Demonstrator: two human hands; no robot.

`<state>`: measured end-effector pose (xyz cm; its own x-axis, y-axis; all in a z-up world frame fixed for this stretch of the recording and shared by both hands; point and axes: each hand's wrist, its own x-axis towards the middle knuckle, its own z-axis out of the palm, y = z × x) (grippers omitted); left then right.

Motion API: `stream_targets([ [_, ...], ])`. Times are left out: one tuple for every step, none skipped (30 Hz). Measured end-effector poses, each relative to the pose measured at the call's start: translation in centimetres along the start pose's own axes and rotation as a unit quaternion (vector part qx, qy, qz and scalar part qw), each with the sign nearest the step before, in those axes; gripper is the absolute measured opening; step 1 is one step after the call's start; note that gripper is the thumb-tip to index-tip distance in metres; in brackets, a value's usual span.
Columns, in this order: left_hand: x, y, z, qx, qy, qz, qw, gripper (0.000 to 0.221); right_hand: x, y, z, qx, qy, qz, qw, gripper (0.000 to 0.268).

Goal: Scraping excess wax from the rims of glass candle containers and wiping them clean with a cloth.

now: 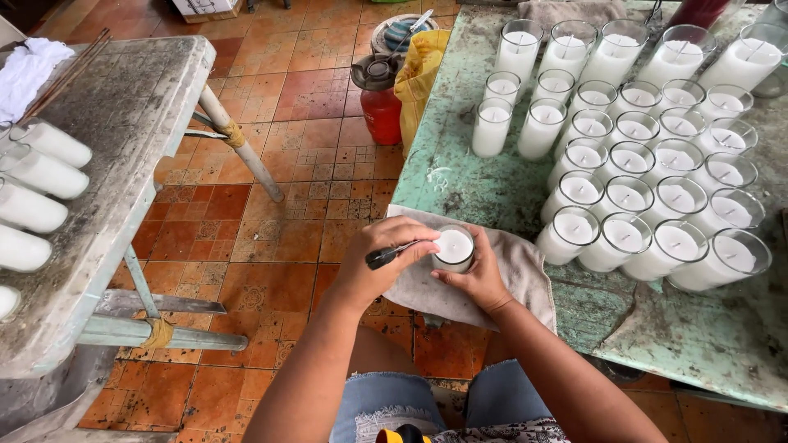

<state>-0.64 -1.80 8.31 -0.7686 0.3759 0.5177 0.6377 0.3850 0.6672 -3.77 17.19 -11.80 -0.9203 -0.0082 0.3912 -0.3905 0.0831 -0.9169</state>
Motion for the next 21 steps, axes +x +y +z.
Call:
stream_targets([
  [0.4,0.1,-0.1,0.0,0.001,0.001,1.0,0.01,0.0,-0.2,-0.1,0.0,-0.001,-0.001,1.0,0.094],
  [0.7,0.3,-0.2,0.003,-0.024,0.007,1.0,0.01,0.1,-0.5,-0.1,-0.011,-0.001,-0.006,1.0,0.091],
  [0.9,0.4,-0.5,0.006,-0.049,0.011,0.999,0.01,0.0,-0.8,-0.1,-0.021,-0.003,-0.011,1.0,0.088],
  [1.0,0.5,-0.5,0.006,-0.048,0.01,0.999,0.01,0.4,-0.4,-0.5,-0.02,-0.005,-0.01,1.0,0.088],
  [1.2,0.5,-0.7,0.035,-0.055,0.009,0.998,0.012,0.9,0.0,-0.7,-0.044,-0.038,0.012,0.998,0.09],
  [1.4,0.5,-0.8,0.064,-0.062,0.007,0.996,0.014,1.5,0.4,-1.0,-0.067,-0.071,0.035,0.995,0.093],
  [1.3,1.0,-1.5,0.066,-0.062,0.006,0.996,0.014,2.7,-1.6,-1.6,-0.065,-0.072,0.035,0.995,0.093],
  [1.3,1.4,-2.1,0.04,-0.061,-0.036,0.997,0.012,3.9,-3.5,-2.1,-0.113,-0.142,0.009,0.983,0.091],
  [1.1,1.9,-2.7,0.013,-0.06,-0.078,0.995,0.01,5.0,-5.4,-2.7,-0.161,-0.212,-0.015,0.964,0.09],
  [0.3,1.5,-2.8,0.012,-0.061,-0.082,0.995,0.01,5.5,-6.7,-2.9,-0.159,-0.214,-0.013,0.964,0.09],
  [-0.4,1.0,-2.9,0.012,-0.042,-0.086,0.995,0.013,6.2,-8.1,-3.4,-0.182,-0.279,0.0,0.943,0.086],
  [-1.1,0.6,-3.1,0.011,-0.022,-0.091,0.996,0.015,6.9,-9.5,-3.7,-0.205,-0.343,0.013,0.917,0.083],
  [-2.2,-0.1,-2.7,0.01,-0.02,-0.092,0.995,0.015,7.3,-9.6,-3.7,-0.206,-0.345,0.013,0.916,0.083],
  [-3.3,-0.8,-2.2,-0.005,0.001,-0.085,0.996,0.016,7.7,-9.7,-3.6,-0.226,-0.385,0.019,0.894,0.084],
  [-4.5,-1.6,-1.7,-0.019,0.021,-0.08,0.996,0.018,7.8,-9.6,-3.5,-0.244,-0.424,0.027,0.872,0.085],
  [-5.8,-2.5,-0.7,-0.021,0.021,-0.083,0.996,0.018,7.7,-8.6,-3.4,-0.244,-0.427,0.029,0.87,0.085],
  [-7.1,-3.3,0.2,-0.029,0.048,-0.082,0.995,0.016,7.8,-7.7,-3.3,-0.259,-0.442,0.015,0.859,0.086],
  [-8.4,-4.1,1.1,-0.037,0.075,-0.08,0.993,0.014,7.8,-6.7,-3.1,-0.274,-0.457,0.001,0.846,0.088],
  [-8.7,-3.8,1.3,-0.037,0.076,-0.083,0.993,0.014,7.7,-6.7,-2.9,-0.273,-0.46,0.002,0.845,0.088],
  [-8.9,-3.4,1.6,-0.028,0.087,-0.08,0.993,0.012,7.7,-6.7,-2.6,-0.304,-0.467,0.012,0.831,0.088],
  [-9.1,-2.9,1.7,-0.019,0.097,-0.077,0.992,0.01,7.6,-6.8,-2.4,-0.334,-0.472,0.023,0.816,0.088],
])
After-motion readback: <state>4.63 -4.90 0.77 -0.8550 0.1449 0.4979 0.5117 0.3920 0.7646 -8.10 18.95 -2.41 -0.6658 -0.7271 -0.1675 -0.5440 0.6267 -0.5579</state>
